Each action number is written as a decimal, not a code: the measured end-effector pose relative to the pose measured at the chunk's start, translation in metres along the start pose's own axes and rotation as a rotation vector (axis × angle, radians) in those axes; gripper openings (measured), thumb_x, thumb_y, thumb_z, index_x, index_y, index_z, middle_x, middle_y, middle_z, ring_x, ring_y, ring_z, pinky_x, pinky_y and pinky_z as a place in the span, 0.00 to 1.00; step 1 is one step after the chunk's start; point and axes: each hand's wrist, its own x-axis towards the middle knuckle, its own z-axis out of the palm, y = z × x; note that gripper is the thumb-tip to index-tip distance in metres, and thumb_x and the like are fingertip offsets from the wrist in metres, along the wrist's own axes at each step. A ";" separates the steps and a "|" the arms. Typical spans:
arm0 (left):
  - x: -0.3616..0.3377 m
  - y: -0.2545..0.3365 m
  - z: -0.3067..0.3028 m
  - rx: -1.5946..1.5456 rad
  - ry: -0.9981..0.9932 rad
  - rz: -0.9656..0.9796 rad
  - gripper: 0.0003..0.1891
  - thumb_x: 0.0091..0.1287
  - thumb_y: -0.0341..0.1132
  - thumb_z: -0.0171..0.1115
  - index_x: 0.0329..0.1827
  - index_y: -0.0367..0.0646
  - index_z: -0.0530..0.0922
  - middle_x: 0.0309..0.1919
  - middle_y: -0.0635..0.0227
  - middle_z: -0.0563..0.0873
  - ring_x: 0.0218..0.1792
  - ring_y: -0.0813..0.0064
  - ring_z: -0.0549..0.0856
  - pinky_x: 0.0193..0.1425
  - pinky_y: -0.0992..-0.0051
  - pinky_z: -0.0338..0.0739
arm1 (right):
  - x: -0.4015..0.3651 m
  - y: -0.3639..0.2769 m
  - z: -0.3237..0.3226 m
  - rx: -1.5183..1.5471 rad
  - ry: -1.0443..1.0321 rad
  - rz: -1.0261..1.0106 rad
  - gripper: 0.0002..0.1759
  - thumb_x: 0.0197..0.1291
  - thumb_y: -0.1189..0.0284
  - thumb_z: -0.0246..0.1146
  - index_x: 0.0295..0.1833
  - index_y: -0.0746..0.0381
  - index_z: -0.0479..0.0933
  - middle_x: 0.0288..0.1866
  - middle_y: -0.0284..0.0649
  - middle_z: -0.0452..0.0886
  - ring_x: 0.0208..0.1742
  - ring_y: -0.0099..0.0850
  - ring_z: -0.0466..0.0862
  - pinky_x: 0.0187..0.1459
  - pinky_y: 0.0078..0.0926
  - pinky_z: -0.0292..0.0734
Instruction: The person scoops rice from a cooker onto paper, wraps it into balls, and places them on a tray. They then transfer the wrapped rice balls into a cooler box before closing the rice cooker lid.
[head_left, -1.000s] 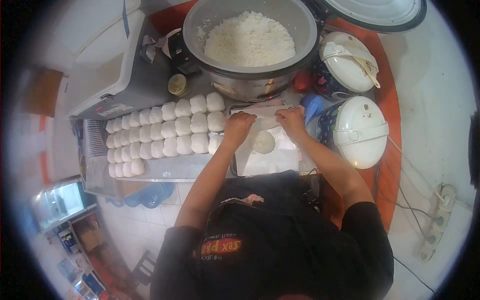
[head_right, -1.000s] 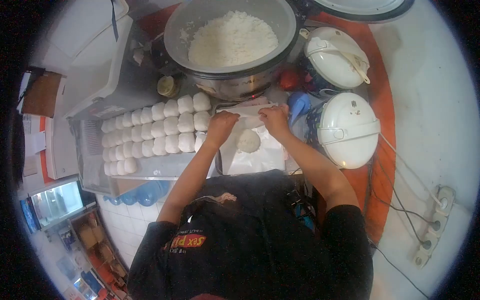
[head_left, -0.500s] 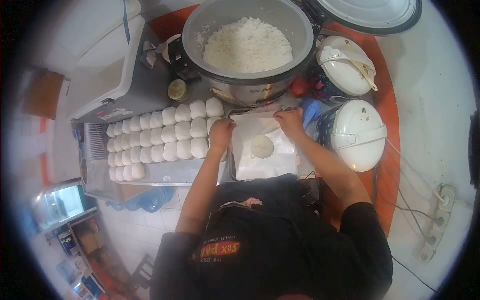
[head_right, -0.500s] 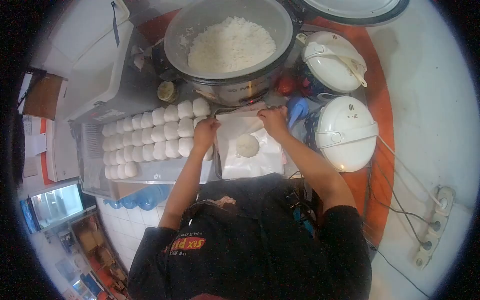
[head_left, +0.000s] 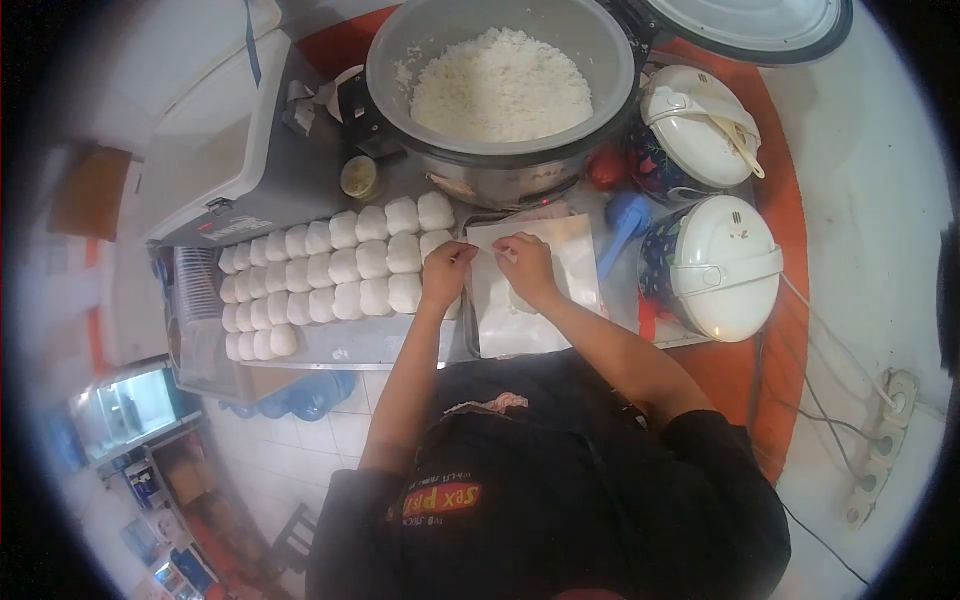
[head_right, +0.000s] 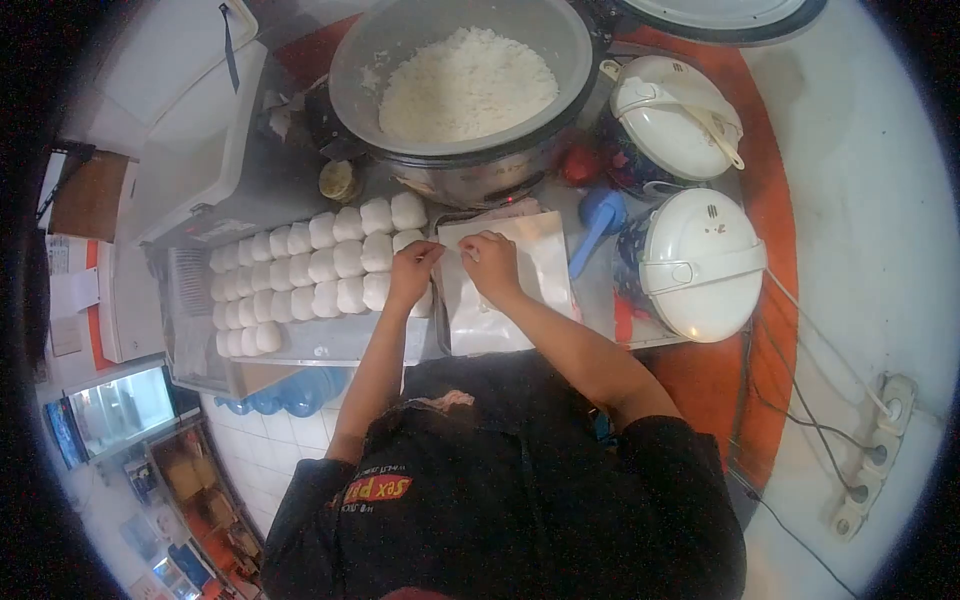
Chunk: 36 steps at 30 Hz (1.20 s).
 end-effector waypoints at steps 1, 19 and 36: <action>0.000 -0.003 0.000 -0.007 -0.017 0.010 0.12 0.64 0.36 0.65 0.43 0.35 0.86 0.33 0.54 0.89 0.35 0.67 0.87 0.43 0.72 0.79 | 0.002 0.000 0.000 -0.025 0.028 -0.071 0.09 0.51 0.73 0.67 0.39 0.61 0.84 0.35 0.42 0.85 0.39 0.41 0.84 0.43 0.36 0.78; 0.001 -0.003 0.002 -0.459 -0.161 -0.223 0.15 0.67 0.34 0.64 0.47 0.29 0.83 0.34 0.60 0.88 0.36 0.74 0.87 0.41 0.75 0.80 | -0.001 -0.017 0.021 0.014 -0.017 0.157 0.08 0.48 0.68 0.70 0.31 0.61 0.86 0.35 0.43 0.84 0.41 0.45 0.83 0.45 0.41 0.78; -0.015 0.027 0.027 0.065 -0.039 0.179 0.26 0.57 0.24 0.64 0.61 0.40 0.72 0.39 0.50 0.83 0.44 0.49 0.82 0.52 0.57 0.77 | -0.001 0.013 -0.009 -0.128 0.099 -0.017 0.10 0.48 0.66 0.68 0.37 0.54 0.87 0.44 0.39 0.85 0.53 0.41 0.80 0.60 0.50 0.65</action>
